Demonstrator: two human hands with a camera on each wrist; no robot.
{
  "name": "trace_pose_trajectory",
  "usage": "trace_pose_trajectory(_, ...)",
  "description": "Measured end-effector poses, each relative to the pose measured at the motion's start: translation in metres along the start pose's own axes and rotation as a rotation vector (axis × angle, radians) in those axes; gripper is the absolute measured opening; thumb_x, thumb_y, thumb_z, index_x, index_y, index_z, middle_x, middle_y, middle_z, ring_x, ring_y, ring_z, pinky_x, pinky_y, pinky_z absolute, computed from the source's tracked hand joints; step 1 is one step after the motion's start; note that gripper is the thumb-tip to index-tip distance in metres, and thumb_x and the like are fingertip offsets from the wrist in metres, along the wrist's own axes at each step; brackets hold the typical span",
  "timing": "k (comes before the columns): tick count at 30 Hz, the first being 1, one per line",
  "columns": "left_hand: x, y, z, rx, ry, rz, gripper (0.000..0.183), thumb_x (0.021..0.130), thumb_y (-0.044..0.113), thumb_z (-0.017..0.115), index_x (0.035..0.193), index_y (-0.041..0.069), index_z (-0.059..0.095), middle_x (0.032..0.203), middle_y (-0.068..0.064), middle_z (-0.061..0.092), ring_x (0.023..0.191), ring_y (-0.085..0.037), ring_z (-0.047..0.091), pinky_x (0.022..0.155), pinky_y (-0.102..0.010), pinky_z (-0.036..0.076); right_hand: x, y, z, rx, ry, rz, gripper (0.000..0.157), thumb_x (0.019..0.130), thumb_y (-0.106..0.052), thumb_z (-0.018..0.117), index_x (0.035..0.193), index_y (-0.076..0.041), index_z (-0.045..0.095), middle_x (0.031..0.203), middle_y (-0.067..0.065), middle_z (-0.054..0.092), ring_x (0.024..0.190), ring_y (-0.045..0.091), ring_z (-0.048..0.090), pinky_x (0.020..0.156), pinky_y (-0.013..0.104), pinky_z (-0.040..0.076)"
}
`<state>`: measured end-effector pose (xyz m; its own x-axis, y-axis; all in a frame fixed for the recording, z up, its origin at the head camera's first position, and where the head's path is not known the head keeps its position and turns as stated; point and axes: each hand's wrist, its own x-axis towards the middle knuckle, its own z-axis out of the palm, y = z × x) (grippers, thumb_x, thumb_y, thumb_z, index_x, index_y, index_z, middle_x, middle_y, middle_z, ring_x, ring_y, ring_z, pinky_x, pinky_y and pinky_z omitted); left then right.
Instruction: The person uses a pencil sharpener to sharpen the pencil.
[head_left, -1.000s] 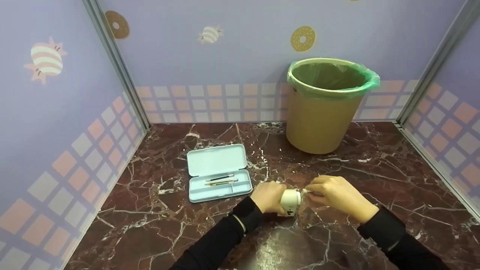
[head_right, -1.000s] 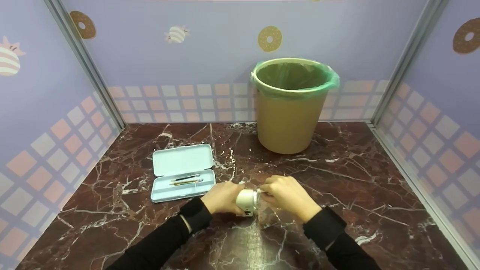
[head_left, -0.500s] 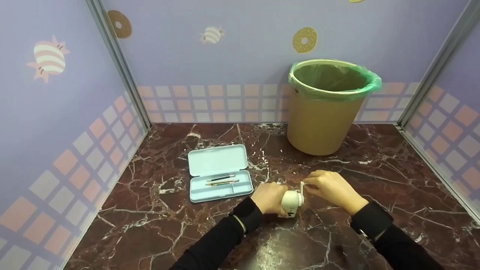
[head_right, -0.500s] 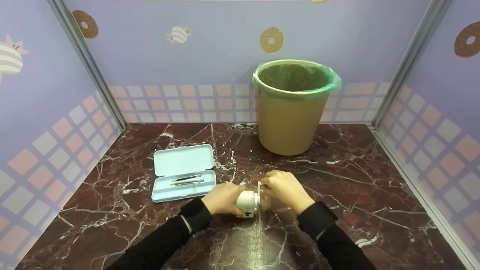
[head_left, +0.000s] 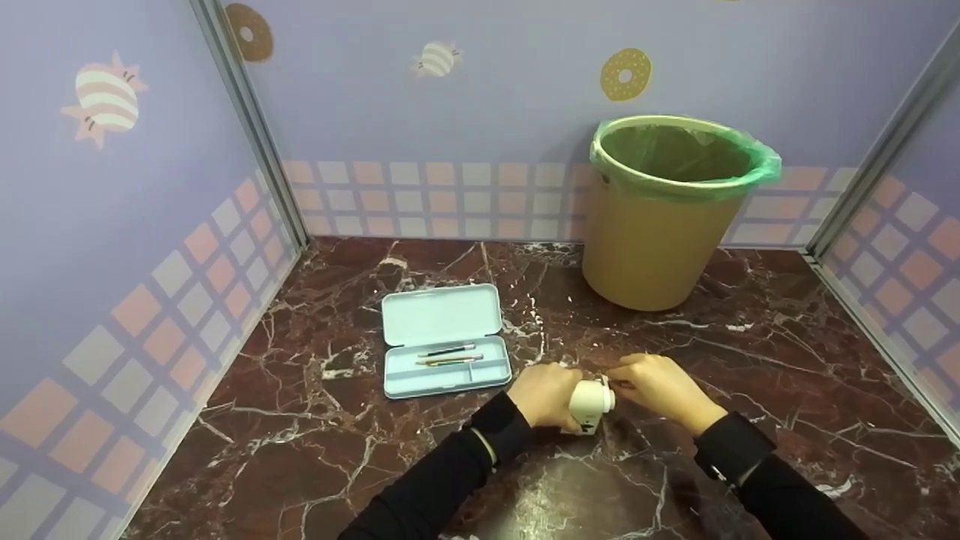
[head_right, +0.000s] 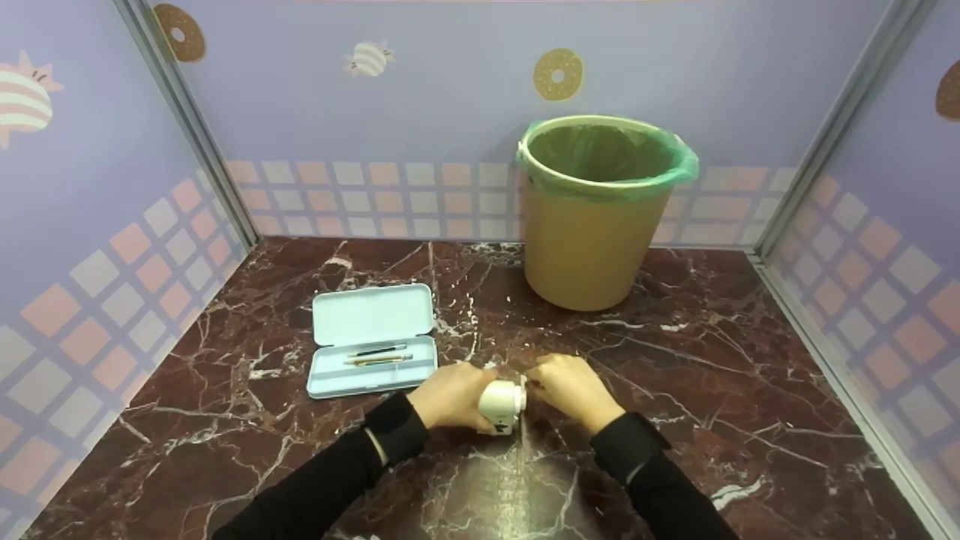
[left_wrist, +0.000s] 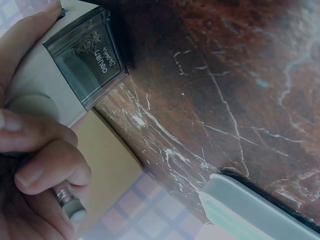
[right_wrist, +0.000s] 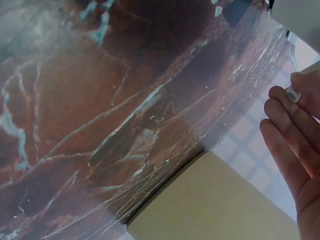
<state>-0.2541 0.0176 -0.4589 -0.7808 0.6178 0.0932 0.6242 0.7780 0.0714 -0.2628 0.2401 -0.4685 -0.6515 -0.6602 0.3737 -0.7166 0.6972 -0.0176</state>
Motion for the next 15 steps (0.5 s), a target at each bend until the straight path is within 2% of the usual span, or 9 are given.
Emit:
trace_pose_trajectory(5, 0.0009, 0.0006, 0.0008, 0.005, -0.016, -0.002, 0.052, 0.064, 0.044, 0.094, 0.1, 0.016, 0.069, 0.092, 0.003, 0.077, 0.079, -0.016, 0.073, 0.066, -0.03, 0.059, -0.0024, -0.0014, 0.0003, 0.008, -0.042, -0.013, 0.012, 0.08, -0.012, 0.082, 0.092, -0.012, 0.079, 0.085, 0.005, 0.076, 0.072, 0.023, 0.072, 0.064, 0.04, 0.059)
trace_pose_trajectory(9, 0.002, 0.001, 0.0012, 0.0, -0.021, -0.007, 0.052, 0.064, 0.044, 0.094, 0.1, 0.016, 0.069, 0.092, 0.003, 0.077, 0.078, -0.016, 0.073, 0.066, -0.03, 0.059, -0.0048, -0.0033, 0.0024, 0.011, -0.078, -0.008, 0.009, 0.078, -0.01, 0.083, 0.08, -0.011, 0.074, 0.078, 0.004, 0.073, 0.067, 0.021, 0.069, 0.061, 0.039, 0.057)
trace_pose_trajectory(12, 0.0023, 0.0007, 0.0009, -0.01, -0.019, -0.013, 0.052, 0.063, 0.043, 0.095, 0.099, 0.016, 0.069, 0.091, 0.002, 0.077, 0.078, -0.017, 0.072, 0.065, -0.031, 0.059, -0.0064, -0.0056, 0.004, 0.015, -0.094, 0.0, 0.019, 0.077, -0.008, 0.082, 0.069, -0.012, 0.065, 0.068, 0.001, 0.064, 0.059, 0.02, 0.062, 0.054, 0.037, 0.051)
trace_pose_trajectory(15, 0.0017, 0.0003, 0.0005, -0.012, -0.012, -0.013, 0.051, 0.063, 0.043, 0.095, 0.098, 0.015, 0.069, 0.091, 0.002, 0.077, 0.078, -0.017, 0.072, 0.065, -0.031, 0.058, -0.0079, -0.0089, 0.0051, 0.025, -0.104, 0.001, 0.024, 0.078, -0.008, 0.081, 0.065, -0.012, 0.062, 0.066, -0.001, 0.062, 0.057, 0.019, 0.06, 0.052, 0.036, 0.049)
